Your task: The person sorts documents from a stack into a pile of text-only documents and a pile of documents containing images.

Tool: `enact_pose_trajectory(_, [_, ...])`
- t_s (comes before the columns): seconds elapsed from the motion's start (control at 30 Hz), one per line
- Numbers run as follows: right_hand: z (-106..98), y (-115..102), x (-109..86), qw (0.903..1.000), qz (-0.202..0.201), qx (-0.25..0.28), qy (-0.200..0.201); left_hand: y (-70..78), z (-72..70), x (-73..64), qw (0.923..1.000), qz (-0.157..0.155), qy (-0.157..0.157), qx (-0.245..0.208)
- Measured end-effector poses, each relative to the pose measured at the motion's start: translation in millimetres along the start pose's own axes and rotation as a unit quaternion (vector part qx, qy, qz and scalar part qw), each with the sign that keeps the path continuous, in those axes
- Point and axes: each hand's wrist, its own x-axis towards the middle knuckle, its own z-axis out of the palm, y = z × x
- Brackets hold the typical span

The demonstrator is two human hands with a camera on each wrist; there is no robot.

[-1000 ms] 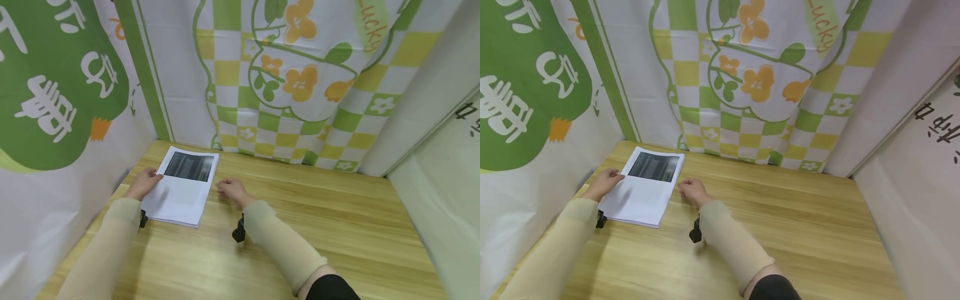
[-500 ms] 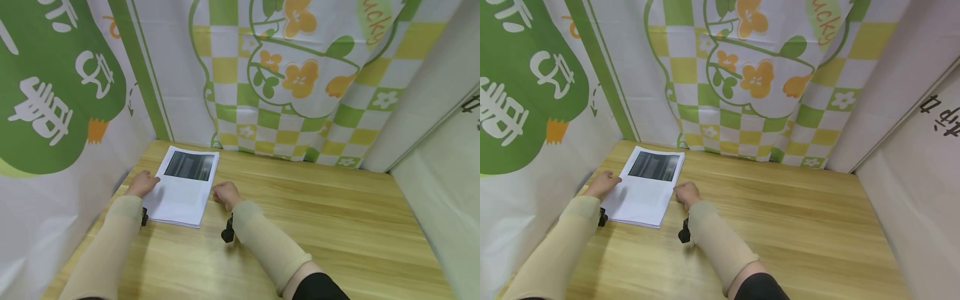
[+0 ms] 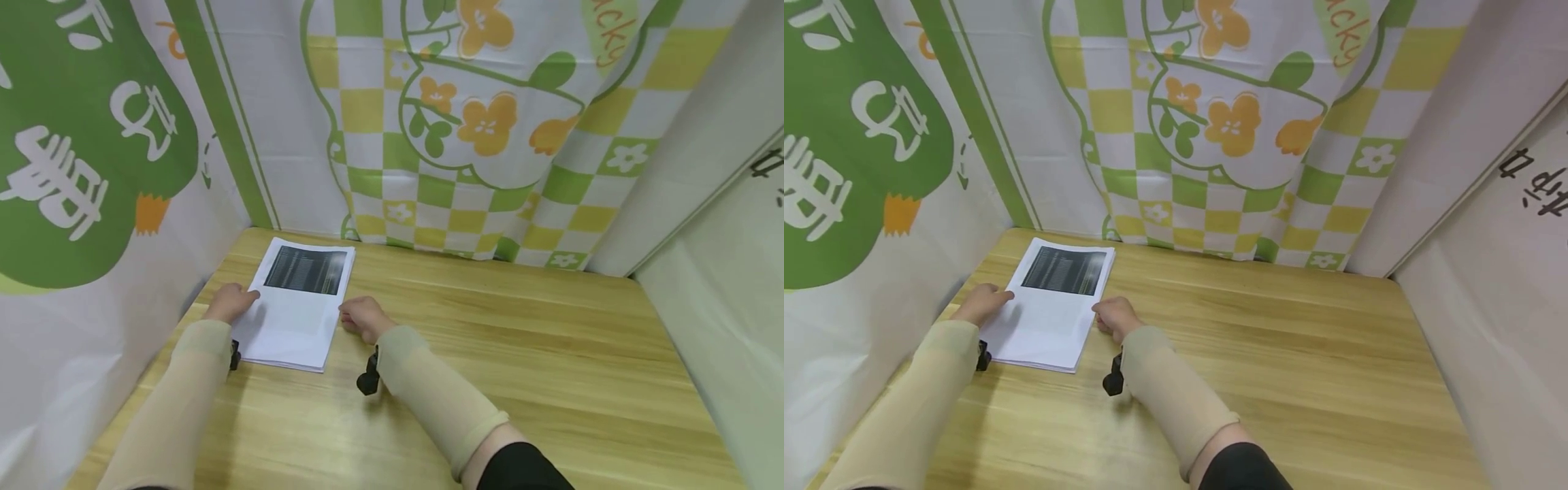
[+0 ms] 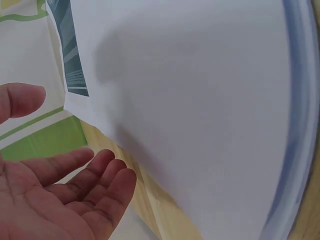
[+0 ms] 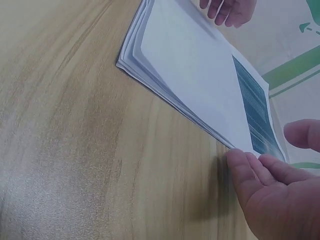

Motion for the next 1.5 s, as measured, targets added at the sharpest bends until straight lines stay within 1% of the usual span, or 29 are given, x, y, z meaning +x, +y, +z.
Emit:
enact_pose_trajectory(0.1, [0.3,-0.8,-1.2,0.9999,0.007,0.007,-0.01,-1.4,2.9,-0.2,1.0,0.001,-0.004,-0.002])
enact_pose_trajectory(0.17, [-0.4,-1.9,-1.9,0.9997,0.011,0.018,-0.013,0.3,4.9,-0.5,0.9999,0.012,-0.003,0.002])
enact_pose_trajectory(0.3, [-2.7,-5.1,-2.8,0.9986,0.019,0.045,-0.019,5.9,8.6,-0.3,0.9992,0.038,0.011,0.01])
enact_pose_trajectory(0.4, [-3.6,-6.3,-3.5,0.9981,0.024,0.051,-0.024,7.3,10.4,-1.2,0.9987,0.045,0.022,0.012])
enact_pose_trajectory(0.5, [-3.3,-5.8,-4.3,0.9976,0.033,0.05,-0.034,7.0,11.5,-3.9,0.9984,0.047,0.021,0.024])
enact_pose_trajectory(0.6, [-2.4,-5.9,-4.9,0.9972,0.04,0.046,-0.044,8.4,11.2,-7.1,0.9983,0.043,0.011,0.039])
enact_pose_trajectory(0.73, [-1.5,-7.6,-4.8,0.9972,0.036,0.045,-0.047,14.4,10.0,-8.3,0.9982,0.038,-0.003,0.045])
enact_pose_trajectory(0.9, [-0.8,-9.9,-6.2,0.9974,0.031,0.046,-0.046,18.9,12.5,-5.5,0.9972,0.045,-0.001,0.06])
enact_pose_trajectory(1.0, [0.6,-10.6,-8.0,0.9974,0.03,0.048,-0.045,20.5,13.4,-6.6,0.9967,0.047,0.001,0.066])
enact_pose_trajectory(1.17, [1.9,-11.1,-8.2,0.9968,0.031,0.057,-0.048,17.7,12.6,-8.1,0.9969,0.054,0.012,0.057])
enact_pose_trajectory(1.37, [-0.5,-8.0,-4.6,0.9943,0.036,0.085,-0.054,7.0,12.1,-3.0,0.9995,0.026,0.012,0.017])
enact_pose_trajectory(1.43, [-2.0,-5.7,-3.6,0.9941,0.034,0.09,-0.049,4.7,13.2,-1.2,0.9996,0.023,0.014,0.01])
enact_pose_trajectory(1.5, [-4.0,-2.3,-2.3,0.9954,0.027,0.084,-0.039,3.9,14.1,-0.9,0.9994,0.028,0.017,0.01])
